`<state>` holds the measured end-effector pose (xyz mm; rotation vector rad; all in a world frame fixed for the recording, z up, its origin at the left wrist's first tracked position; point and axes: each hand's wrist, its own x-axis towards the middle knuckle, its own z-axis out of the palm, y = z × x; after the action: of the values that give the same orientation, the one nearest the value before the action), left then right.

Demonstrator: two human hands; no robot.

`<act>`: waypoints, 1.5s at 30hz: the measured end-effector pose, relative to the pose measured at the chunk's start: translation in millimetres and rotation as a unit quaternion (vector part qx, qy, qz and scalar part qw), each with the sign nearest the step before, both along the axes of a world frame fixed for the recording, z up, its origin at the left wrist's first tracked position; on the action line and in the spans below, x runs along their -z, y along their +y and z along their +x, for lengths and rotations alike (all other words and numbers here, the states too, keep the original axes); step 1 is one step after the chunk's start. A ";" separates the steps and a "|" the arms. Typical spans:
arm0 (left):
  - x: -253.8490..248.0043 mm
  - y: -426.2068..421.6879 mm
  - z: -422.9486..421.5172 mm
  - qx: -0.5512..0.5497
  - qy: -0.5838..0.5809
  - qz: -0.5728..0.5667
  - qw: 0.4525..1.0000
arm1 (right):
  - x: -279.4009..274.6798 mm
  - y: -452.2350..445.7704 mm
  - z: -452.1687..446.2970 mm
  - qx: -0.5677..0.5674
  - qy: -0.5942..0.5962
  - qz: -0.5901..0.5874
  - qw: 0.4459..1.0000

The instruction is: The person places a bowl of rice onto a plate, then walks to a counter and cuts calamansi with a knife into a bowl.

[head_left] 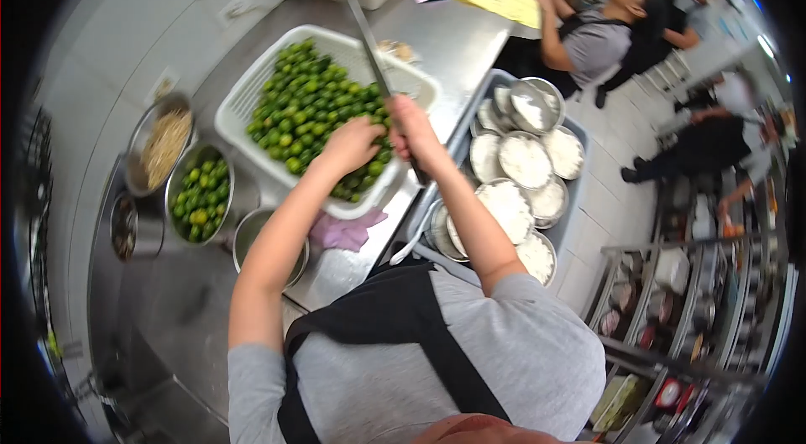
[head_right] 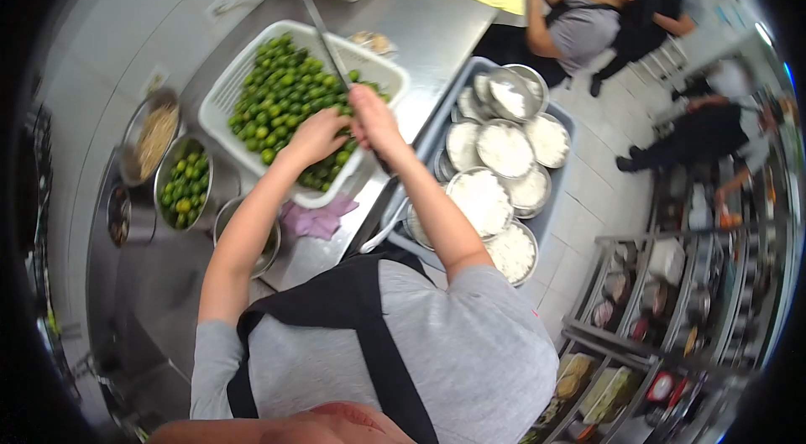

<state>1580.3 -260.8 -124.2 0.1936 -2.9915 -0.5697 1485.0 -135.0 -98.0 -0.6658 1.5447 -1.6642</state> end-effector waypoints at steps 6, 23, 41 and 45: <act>-31.4 5.9 56.0 -0.038 0.010 0.119 0.992 | -8.5 3.6 0.9 -0.014 -0.024 -0.006 1.000; -17.5 67.4 242.8 -0.297 0.322 0.678 0.591 | -10.7 1.7 4.9 -0.001 0.039 -0.009 0.999; -18.6 99.2 225.8 -0.173 0.342 0.696 0.607 | -13.4 2.7 10.4 0.008 0.108 0.017 0.994; -18.0 99.0 232.0 -0.206 0.363 0.680 0.603 | -12.7 2.0 9.7 0.005 0.109 0.011 0.994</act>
<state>1812.3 -161.8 -106.2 0.5196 -1.1099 -2.0233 1494.7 -133.0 -85.4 -0.8537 1.7171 -1.6225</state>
